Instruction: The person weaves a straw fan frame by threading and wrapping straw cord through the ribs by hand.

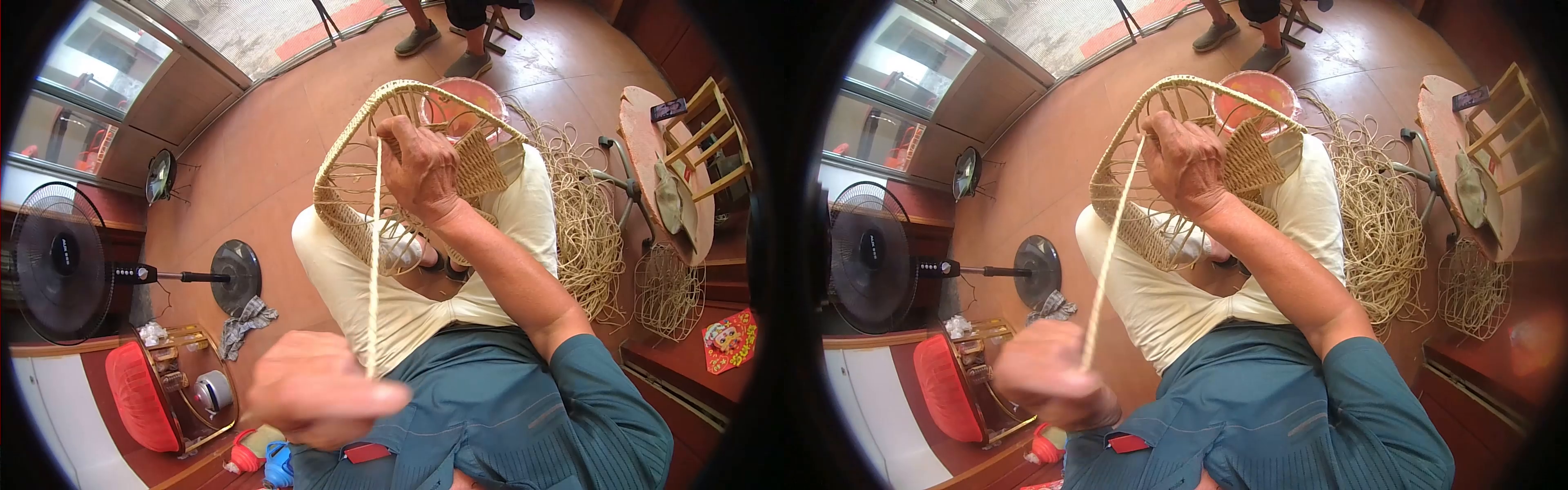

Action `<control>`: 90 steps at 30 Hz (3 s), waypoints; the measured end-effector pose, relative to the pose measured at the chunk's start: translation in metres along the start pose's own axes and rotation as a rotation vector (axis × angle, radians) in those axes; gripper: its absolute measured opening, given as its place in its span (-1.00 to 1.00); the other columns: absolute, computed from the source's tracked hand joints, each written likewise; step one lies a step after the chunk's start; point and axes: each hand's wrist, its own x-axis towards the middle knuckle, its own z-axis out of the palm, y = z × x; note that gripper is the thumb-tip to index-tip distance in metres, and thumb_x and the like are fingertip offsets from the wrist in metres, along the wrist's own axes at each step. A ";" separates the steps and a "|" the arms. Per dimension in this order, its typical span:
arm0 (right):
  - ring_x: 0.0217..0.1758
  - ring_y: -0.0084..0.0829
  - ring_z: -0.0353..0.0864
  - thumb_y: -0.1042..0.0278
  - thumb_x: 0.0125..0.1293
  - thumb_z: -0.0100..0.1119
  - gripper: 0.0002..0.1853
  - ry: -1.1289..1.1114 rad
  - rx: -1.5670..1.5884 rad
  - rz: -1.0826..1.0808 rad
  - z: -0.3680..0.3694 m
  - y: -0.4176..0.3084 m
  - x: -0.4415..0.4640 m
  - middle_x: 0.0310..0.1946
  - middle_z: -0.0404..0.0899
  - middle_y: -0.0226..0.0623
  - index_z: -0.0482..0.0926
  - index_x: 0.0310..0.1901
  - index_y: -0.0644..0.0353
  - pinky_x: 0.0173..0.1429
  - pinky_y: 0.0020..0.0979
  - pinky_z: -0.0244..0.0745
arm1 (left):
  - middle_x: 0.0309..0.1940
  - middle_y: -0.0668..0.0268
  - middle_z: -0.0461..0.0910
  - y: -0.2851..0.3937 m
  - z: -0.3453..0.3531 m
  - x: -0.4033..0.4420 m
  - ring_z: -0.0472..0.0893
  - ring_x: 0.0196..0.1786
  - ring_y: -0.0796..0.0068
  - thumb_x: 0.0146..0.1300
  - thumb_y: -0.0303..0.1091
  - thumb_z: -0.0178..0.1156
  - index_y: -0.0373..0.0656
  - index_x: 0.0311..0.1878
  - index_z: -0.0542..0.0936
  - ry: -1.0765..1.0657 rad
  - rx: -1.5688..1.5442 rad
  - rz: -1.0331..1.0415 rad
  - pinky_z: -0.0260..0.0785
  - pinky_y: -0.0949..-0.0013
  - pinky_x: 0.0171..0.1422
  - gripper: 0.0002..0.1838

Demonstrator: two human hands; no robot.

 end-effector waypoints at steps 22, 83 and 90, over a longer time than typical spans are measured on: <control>-0.08 -0.13 0.86 0.35 0.41 0.47 -0.88 0.004 -0.027 -0.015 0.006 -0.006 -0.002 -0.14 0.78 -0.18 0.70 -0.20 0.15 0.03 -0.08 0.73 | -0.48 0.50 0.37 -0.071 -0.018 0.017 0.31 -0.57 0.78 0.78 -0.39 0.18 -0.39 0.56 0.48 0.763 -0.312 -0.265 0.08 0.58 -0.56 -0.56; -0.30 -0.29 0.79 0.47 0.58 0.46 -0.89 -0.164 0.444 0.240 -0.050 0.029 0.006 -0.33 0.75 -0.11 0.68 -0.06 0.23 -0.21 -0.20 0.61 | -0.18 0.14 0.82 -0.201 0.043 0.036 0.82 -0.16 0.35 0.65 -0.47 0.35 -0.22 0.24 0.76 0.403 0.673 -0.227 0.62 0.22 -0.07 -0.79; -0.30 -0.27 0.79 0.47 0.60 0.45 -0.88 -0.183 0.350 0.165 -0.058 0.039 0.018 -0.37 0.72 -0.14 0.65 -0.08 0.22 -0.19 -0.19 0.61 | -0.22 0.18 0.77 -0.227 0.036 0.057 0.82 -0.18 0.07 0.60 -0.29 0.40 -0.12 -0.05 0.68 0.299 0.904 -0.148 0.65 0.06 -0.08 -0.87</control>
